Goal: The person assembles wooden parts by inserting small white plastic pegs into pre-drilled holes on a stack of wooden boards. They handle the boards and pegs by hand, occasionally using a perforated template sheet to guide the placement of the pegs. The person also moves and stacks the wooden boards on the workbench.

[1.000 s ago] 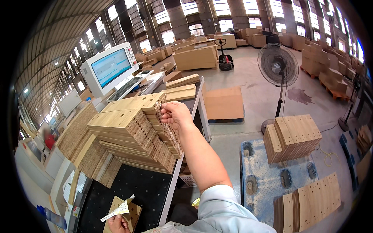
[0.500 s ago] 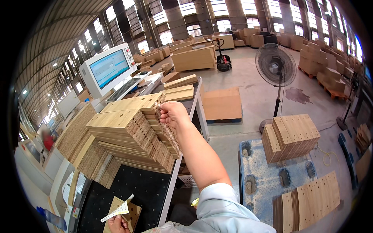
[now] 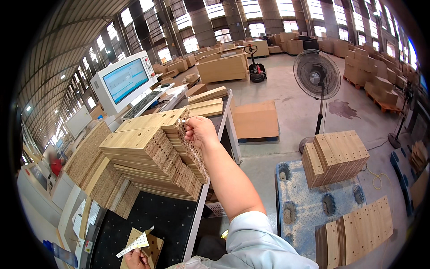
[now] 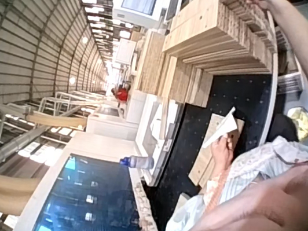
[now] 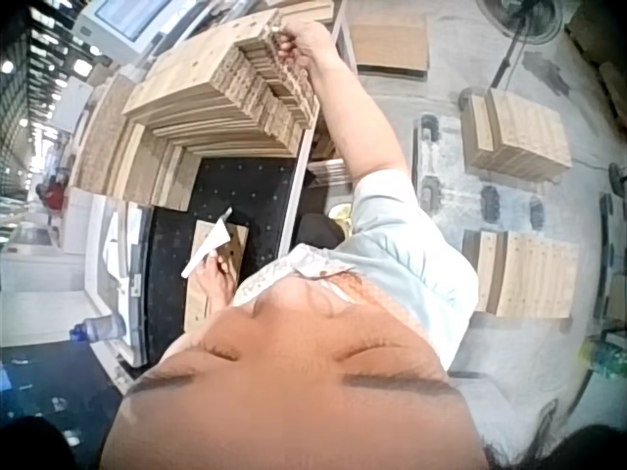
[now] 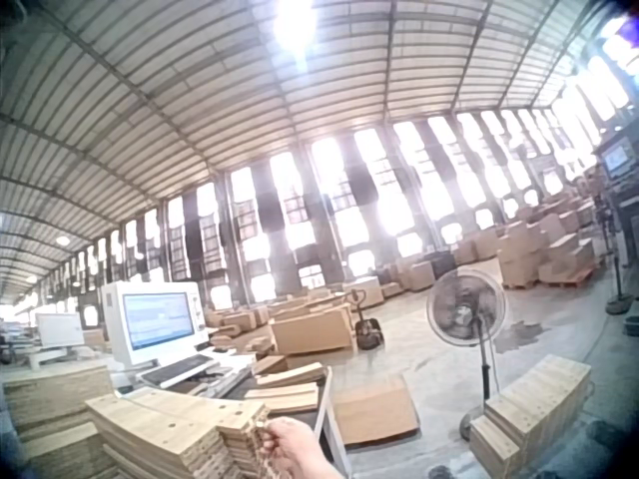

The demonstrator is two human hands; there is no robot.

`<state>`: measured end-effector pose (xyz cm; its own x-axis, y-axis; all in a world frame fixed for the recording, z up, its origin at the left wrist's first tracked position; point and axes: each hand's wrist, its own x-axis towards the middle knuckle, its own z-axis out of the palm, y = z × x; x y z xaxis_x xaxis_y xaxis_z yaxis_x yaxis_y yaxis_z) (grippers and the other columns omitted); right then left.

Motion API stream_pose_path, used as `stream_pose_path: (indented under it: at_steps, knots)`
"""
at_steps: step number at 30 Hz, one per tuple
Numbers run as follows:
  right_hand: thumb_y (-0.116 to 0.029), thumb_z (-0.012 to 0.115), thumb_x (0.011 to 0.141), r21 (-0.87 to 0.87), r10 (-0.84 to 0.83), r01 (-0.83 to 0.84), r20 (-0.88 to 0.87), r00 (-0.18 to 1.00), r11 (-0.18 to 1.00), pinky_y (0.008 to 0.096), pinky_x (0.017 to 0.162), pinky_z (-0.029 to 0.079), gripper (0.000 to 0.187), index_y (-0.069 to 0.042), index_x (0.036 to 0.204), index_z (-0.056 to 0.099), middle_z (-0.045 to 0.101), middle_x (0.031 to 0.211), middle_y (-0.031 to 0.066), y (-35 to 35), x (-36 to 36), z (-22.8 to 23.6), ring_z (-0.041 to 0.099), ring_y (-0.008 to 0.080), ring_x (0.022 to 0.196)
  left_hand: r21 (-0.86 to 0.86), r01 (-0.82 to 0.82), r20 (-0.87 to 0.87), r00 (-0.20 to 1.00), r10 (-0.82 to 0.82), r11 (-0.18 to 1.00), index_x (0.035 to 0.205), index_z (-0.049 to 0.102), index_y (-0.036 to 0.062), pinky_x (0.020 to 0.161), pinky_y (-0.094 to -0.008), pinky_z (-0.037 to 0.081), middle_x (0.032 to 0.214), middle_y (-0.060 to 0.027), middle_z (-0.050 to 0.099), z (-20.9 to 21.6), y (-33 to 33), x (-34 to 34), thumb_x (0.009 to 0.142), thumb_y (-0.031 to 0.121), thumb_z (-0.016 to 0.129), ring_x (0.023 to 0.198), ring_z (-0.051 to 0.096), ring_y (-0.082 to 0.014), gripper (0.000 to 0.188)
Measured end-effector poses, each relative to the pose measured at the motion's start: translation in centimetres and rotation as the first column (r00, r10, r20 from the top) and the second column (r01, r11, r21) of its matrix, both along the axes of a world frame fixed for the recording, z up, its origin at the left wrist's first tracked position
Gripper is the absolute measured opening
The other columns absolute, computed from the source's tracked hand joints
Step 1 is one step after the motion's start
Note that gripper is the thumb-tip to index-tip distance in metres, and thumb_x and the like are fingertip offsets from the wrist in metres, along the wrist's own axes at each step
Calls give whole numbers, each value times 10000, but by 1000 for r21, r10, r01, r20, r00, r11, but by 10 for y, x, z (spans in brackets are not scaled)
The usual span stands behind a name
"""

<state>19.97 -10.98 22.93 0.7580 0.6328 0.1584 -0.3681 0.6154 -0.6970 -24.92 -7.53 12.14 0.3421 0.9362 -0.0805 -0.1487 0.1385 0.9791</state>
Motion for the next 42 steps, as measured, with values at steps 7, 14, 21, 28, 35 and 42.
stream_pose_path:
  at_steps: [7,14,21,28,35,42]
  knots:
    - [-65,582,793,15,13,-13,7,1000,1000,280,403,476,115,-66,701,512,516,603,19,4,2,-3,490,105,436,5,-14,34,999,14,1000,915,524,46,432,-182,345,645,-2,477,5,-3,5,872,47,542,506,428,-74,47]
    - [-71,582,797,10,21,-21,13,1000,1000,276,398,473,107,-62,712,518,513,602,19,6,0,-3,498,102,443,0,-28,29,999,28,1000,892,524,42,428,-185,345,646,-5,480,5,-5,3,871,44,544,503,427,-74,30]
    - [-81,588,800,-56,21,-18,65,998,998,272,410,472,113,-75,714,514,507,595,10,4,0,-2,480,93,442,12,-21,12,1000,20,1000,902,531,39,424,-189,345,633,-7,475,3,-3,3,874,33,530,479,415,-80,28]
    - [-210,638,839,-1,166,-167,-72,983,986,257,407,457,198,-113,725,509,508,593,-27,7,13,-17,471,69,440,-9,-20,10,1000,21,1000,924,534,30,426,-192,345,635,-10,474,6,-5,4,875,27,521,482,415,-80,51]
    - [-251,597,891,29,202,-203,28,979,979,221,392,430,199,-135,760,502,520,598,-32,20,7,-20,462,56,433,5,-5,-21,1000,5,1000,865,520,45,438,-190,338,640,-4,466,16,-12,8,887,39,506,490,400,-76,27]
    - [-221,601,889,39,140,-141,7,990,989,211,368,387,197,-135,757,483,492,585,-34,20,5,-20,427,56,429,12,-10,-76,997,11,1000,836,511,50,433,-186,326,639,0,464,20,-14,9,892,39,490,484,394,-72,61]
